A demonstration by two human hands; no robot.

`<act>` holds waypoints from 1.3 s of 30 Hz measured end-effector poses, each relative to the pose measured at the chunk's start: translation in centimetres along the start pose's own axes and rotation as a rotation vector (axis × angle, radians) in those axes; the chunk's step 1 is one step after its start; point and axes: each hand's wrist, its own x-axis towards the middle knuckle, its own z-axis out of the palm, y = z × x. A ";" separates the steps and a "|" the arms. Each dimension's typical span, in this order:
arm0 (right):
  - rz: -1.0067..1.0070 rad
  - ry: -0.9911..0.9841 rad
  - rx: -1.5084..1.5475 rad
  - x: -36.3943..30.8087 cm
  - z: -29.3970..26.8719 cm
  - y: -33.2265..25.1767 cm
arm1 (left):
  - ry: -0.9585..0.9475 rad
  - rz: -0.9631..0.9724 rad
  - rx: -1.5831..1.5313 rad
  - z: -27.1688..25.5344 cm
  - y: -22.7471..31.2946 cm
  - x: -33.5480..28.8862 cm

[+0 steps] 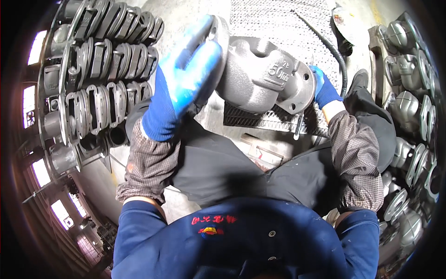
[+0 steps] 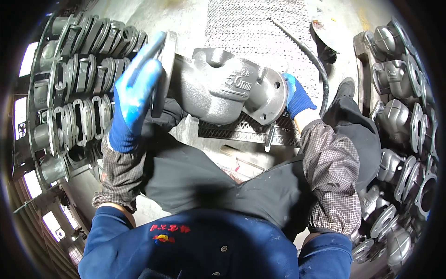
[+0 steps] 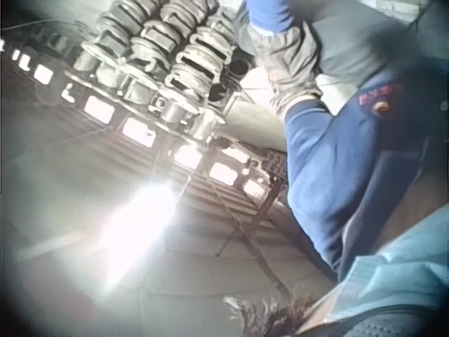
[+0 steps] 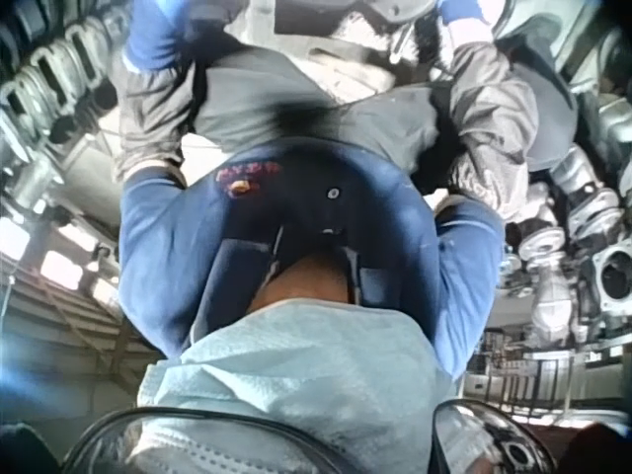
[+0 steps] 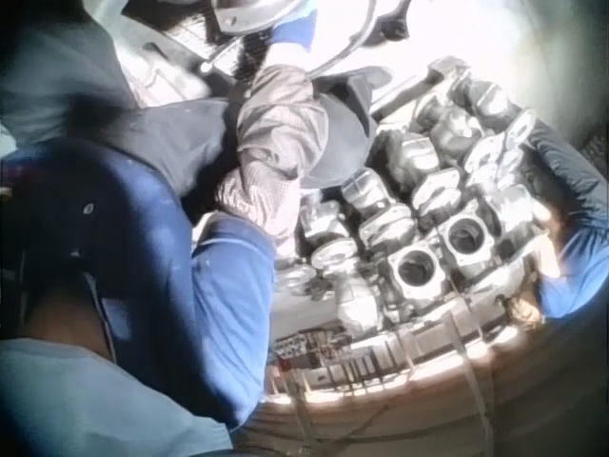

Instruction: The person scrapes the interior and exterior surfaces of a metal valve body with a tool, rotates the valve several times, and kemudian wipes the exterior with a piece of material.

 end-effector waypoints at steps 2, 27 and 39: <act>0.009 0.023 -0.018 0.1 -0.3 0.7 | 0.007 0.049 -0.051 0.8 0.7 0.5; 0.754 0.401 0.965 -2.7 2.2 -7.2 | 0.191 0.394 0.235 -0.3 -7.9 -0.1; 0.523 0.380 0.713 -1.7 0.0 1.0 | 0.069 -0.135 -0.164 2.0 1.5 3.4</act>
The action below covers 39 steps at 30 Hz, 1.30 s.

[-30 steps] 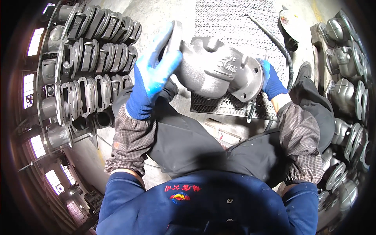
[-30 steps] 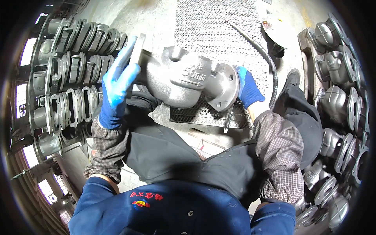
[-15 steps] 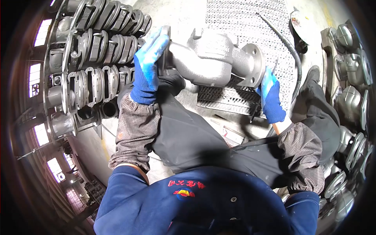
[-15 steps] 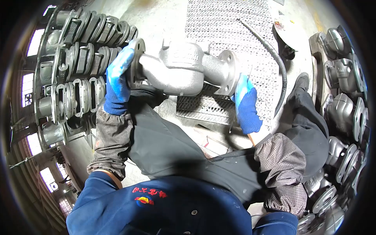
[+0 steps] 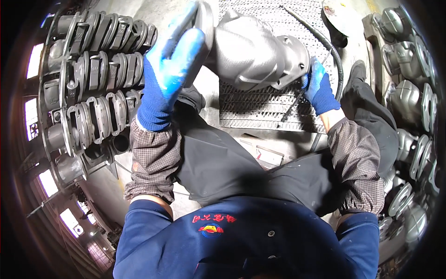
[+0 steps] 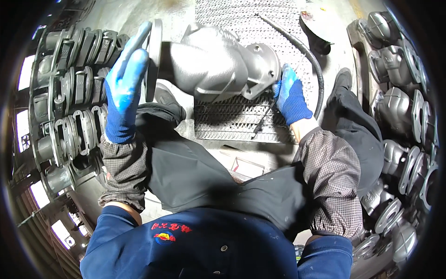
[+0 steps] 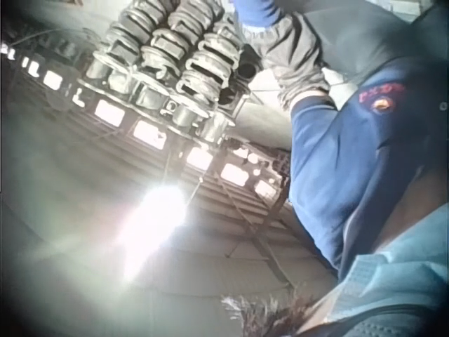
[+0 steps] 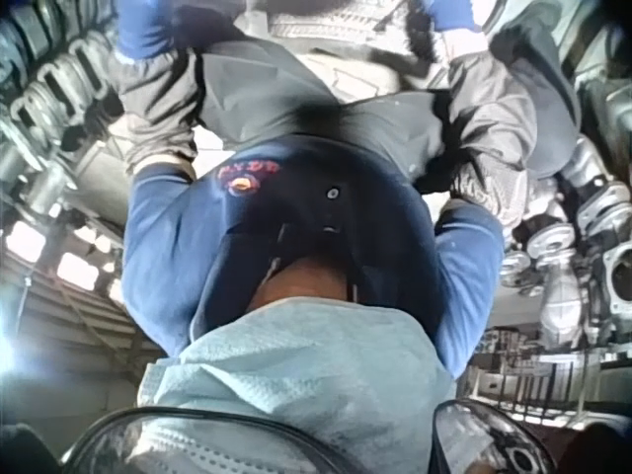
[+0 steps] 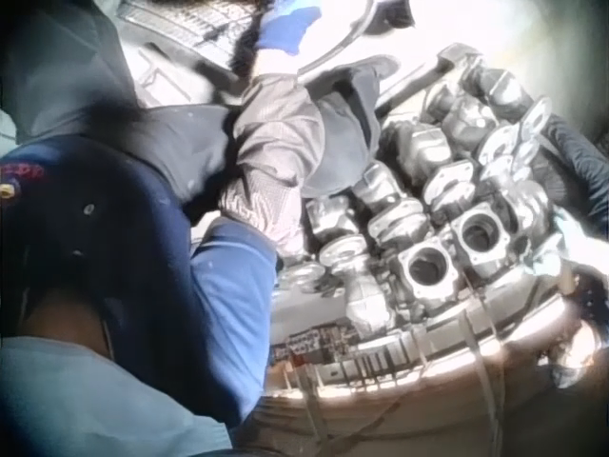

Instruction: The person scrapes the interior and exterior surfaces of a metal valve body with a tool, rotates the valve several times, and kemudian wipes the exterior with a piece of material.

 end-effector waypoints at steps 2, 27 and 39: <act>-0.187 -0.166 -0.085 -1.1 0.7 0.3 | -0.116 0.029 -0.096 -0.1 -0.2 0.1; 0.173 -0.110 0.084 -6.9 3.9 -8.2 | 0.152 0.710 0.455 -4.6 -7.6 -0.8; 0.186 -0.148 -0.118 -7.4 1.9 -6.0 | 0.016 0.057 0.026 -3.1 -4.2 -1.7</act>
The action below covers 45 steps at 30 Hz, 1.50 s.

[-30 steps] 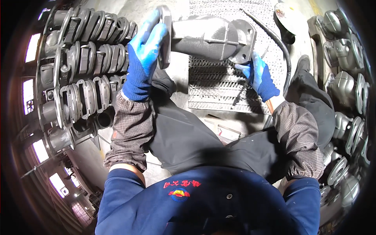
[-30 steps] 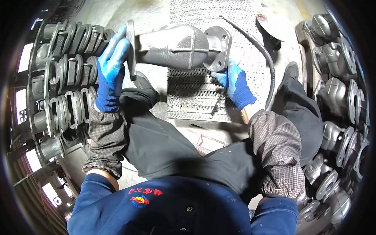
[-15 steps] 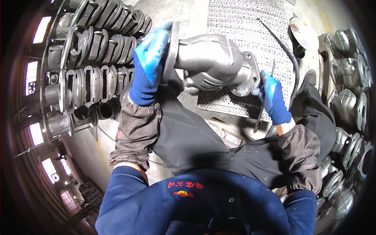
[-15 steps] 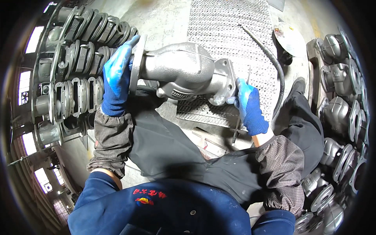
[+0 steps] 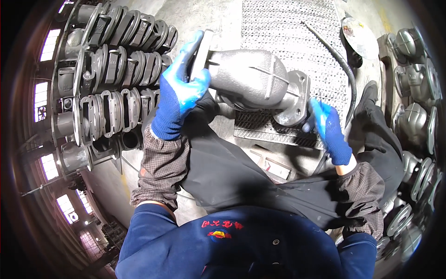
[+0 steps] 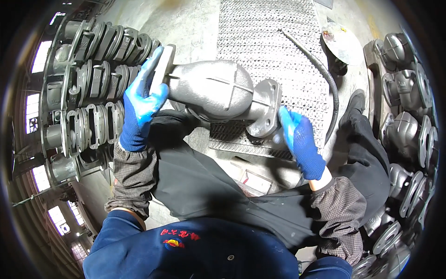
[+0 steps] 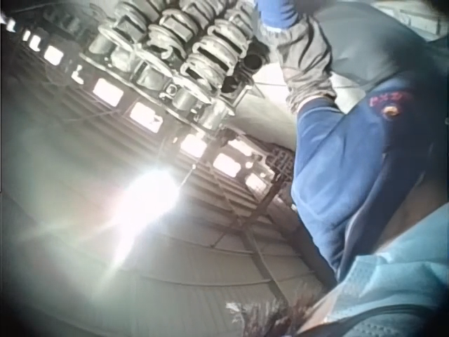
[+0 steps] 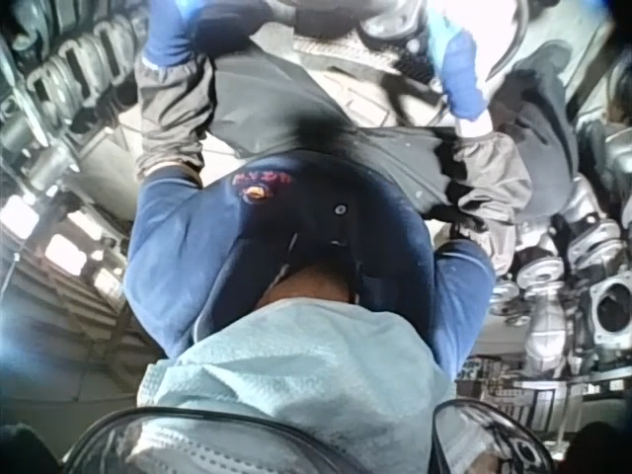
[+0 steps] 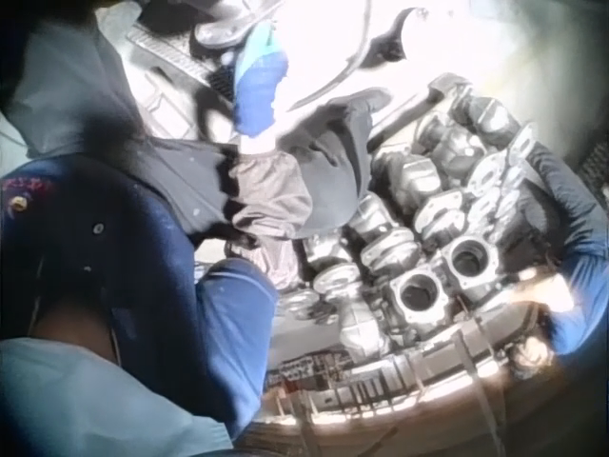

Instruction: The person scrapes the interior and exterior surfaces of a metal valve body with a tool, rotates the valve several times, and kemudian wipes the exterior with a piece of material.

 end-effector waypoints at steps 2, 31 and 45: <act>-0.224 0.137 0.079 0.6 -0.8 -2.0 | 0.036 0.070 0.064 0.4 -0.3 0.4; -0.858 -0.322 -0.130 9.8 0.2 -7.9 | -0.015 0.020 0.007 -0.3 -1.4 0.4; 0.114 0.244 0.230 -2.5 2.1 0.9 | 0.057 0.397 0.204 -1.0 0.4 -0.2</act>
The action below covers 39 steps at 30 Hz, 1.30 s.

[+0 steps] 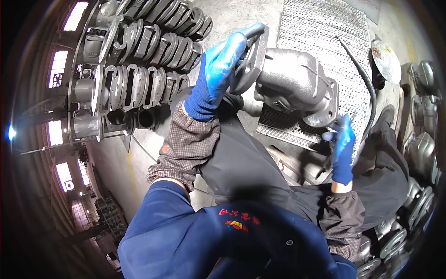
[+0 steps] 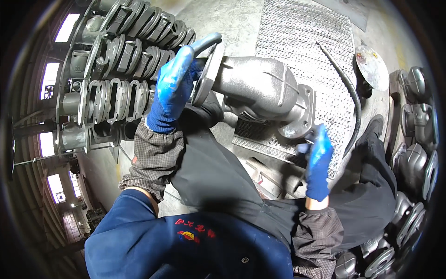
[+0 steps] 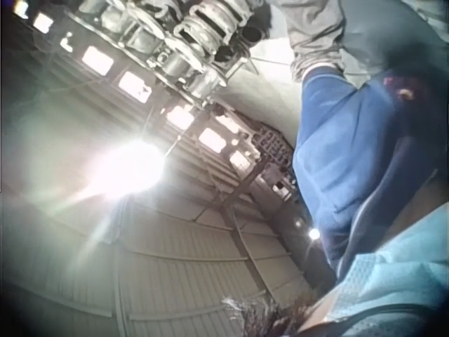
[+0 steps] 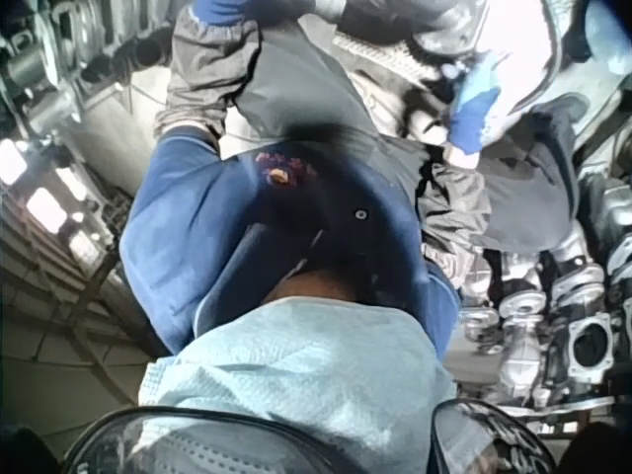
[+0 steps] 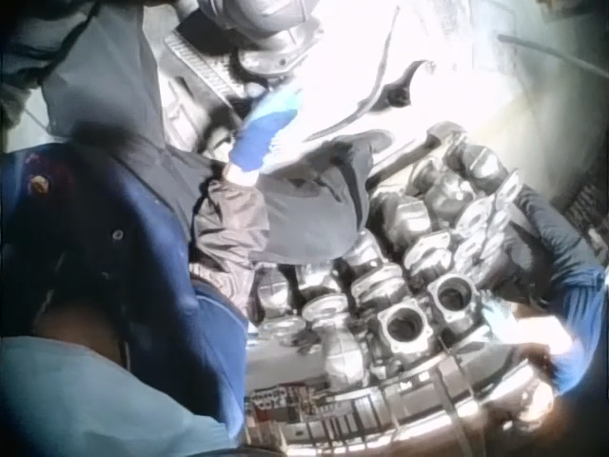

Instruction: The person scrapes the interior and exterior surfaces of a metal valve body with a tool, rotates the valve several times, and kemudian wipes the exterior with a piece of material.

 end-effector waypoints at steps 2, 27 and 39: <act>-0.138 -0.112 0.078 0.2 0.8 2.4 | -0.022 -0.049 0.080 0.0 0.5 -0.7; -0.207 -0.103 -0.084 7.7 -0.2 -2.9 | 0.018 -0.198 -0.002 4.0 1.0 1.3; -0.415 -0.578 0.154 -3.7 8.9 -12.4 | 0.133 -0.387 -0.205 4.4 0.1 1.4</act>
